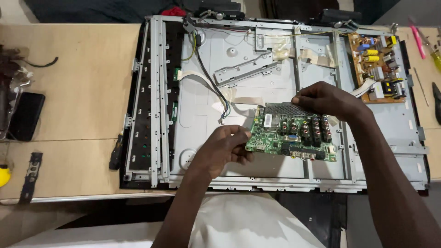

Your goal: The person works on an opened flat-screen TV lying face-down on a table. They disconnect a cable harness from the main board, unclip and remove a metal bracket from the chassis, then lift the main board out and set it on the table, and finally handle the power supply board at the edge of the chassis.

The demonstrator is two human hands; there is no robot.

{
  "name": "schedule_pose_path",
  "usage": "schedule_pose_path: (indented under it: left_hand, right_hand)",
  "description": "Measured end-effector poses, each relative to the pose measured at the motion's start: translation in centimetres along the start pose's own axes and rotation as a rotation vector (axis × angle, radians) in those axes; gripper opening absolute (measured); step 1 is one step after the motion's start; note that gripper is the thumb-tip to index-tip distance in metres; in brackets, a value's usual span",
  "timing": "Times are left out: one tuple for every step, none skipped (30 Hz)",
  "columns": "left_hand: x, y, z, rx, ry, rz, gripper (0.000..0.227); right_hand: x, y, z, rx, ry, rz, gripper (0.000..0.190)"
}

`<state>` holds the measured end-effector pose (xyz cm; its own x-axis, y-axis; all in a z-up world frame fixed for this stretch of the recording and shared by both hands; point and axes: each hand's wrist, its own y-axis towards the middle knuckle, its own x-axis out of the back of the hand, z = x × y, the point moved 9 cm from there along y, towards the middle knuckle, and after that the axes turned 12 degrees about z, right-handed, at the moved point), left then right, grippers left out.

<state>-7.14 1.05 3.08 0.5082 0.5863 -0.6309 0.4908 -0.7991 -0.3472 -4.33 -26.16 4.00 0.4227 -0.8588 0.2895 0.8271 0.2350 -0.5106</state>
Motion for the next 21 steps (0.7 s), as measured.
schedule_pose_path:
  left_hand:
    - [-0.3,-0.5,0.0,-0.006,0.003,0.003,0.024]
    - [-0.4,-1.0,0.6,0.092,0.042,-0.001,0.027]
    - [-0.5,-1.5,1.1,0.189,0.081,-0.006,0.031]
    - [0.1,-0.9,2.1,0.184,0.085,0.000,0.031]
    - [0.6,-0.1,2.7,0.119,0.036,0.029,0.027]
    - [1.0,0.3,3.8,0.062,-0.021,0.054,0.026]
    - [1.6,0.3,4.5,0.066,-0.024,0.055,0.026]
    - [2.2,0.7,4.9,0.063,-0.008,0.064,0.027]
    - [2.8,1.0,5.3,0.060,0.008,0.072,0.029]
    - [2.8,0.9,5.0,0.056,0.008,0.074,0.029]
    - [3.0,0.6,4.9,0.064,0.014,0.055,0.030]
    - [3.1,0.5,4.8,0.071,0.022,0.037,0.030]
    - [3.1,0.4,4.7,0.068,0.022,0.040,0.030]
    - [3.3,0.3,4.6,0.063,0.029,0.025,0.029]
    - [3.4,0.1,4.5,0.059,0.035,0.010,0.027]
    - [3.9,0.5,4.9,0.057,0.038,0.012,0.027]
    - [4.3,0.9,5.2,0.039,0.072,0.008,0.027]
    - [4.8,1.1,5.5,0.025,0.106,0.005,0.027]
    - [4.8,0.9,5.6,0.028,0.107,0.007,0.027]
    - [4.7,0.8,5.1,0.004,0.184,0.005,0.027]
    - [4.7,0.7,4.5,-0.020,0.261,0.002,0.026]
  right_hand:
    - [-0.2,-0.2,0.3,0.004,-0.005,-0.004,0.027]
    - [-0.9,-0.1,0.5,-0.027,-0.039,0.056,0.033]
    - [-1.5,-0.1,0.6,-0.058,-0.073,0.116,0.041]
    - [-1.4,0.3,0.1,-0.056,-0.077,0.109,0.041]
    - [-1.0,0.6,-0.4,-0.039,-0.030,0.059,0.031]
    - [-1.0,0.7,-1.3,-0.028,0.022,0.016,0.024]
    - [-1.4,0.8,-0.7,-0.033,0.024,0.017,0.024]
    - [-1.5,1.0,0.1,-0.024,-0.002,0.020,0.025]
    - [-1.6,1.3,1.0,-0.016,-0.028,0.024,0.027]
    - [-1.3,2.0,0.2,-0.015,-0.031,0.022,0.027]
    - [-1.1,2.8,-0.5,-0.011,-0.065,0.039,0.028]
    - [-0.9,3.6,-1.2,-0.007,-0.099,0.056,0.028]
    - [-1.2,3.8,-0.7,-0.006,-0.102,0.053,0.028]
    - [-1.5,4.0,-0.2,0.002,-0.112,0.047,0.029]
    - [-1.8,4.2,0.4,0.010,-0.121,0.040,0.029]
    - [-1.7,4.5,0.5,0.011,-0.122,0.037,0.029]
    - [-1.6,4.8,0.7,0.023,-0.141,0.025,0.029]
    - [-1.6,5.0,0.7,0.032,-0.156,0.014,0.030]
    - [-2.0,4.9,1.0,0.030,-0.154,0.011,0.030]
    - [-2.2,4.7,2.0,0.083,-0.187,-0.014,0.025]
    - [-2.3,4.5,3.0,0.135,-0.220,-0.040,0.021]
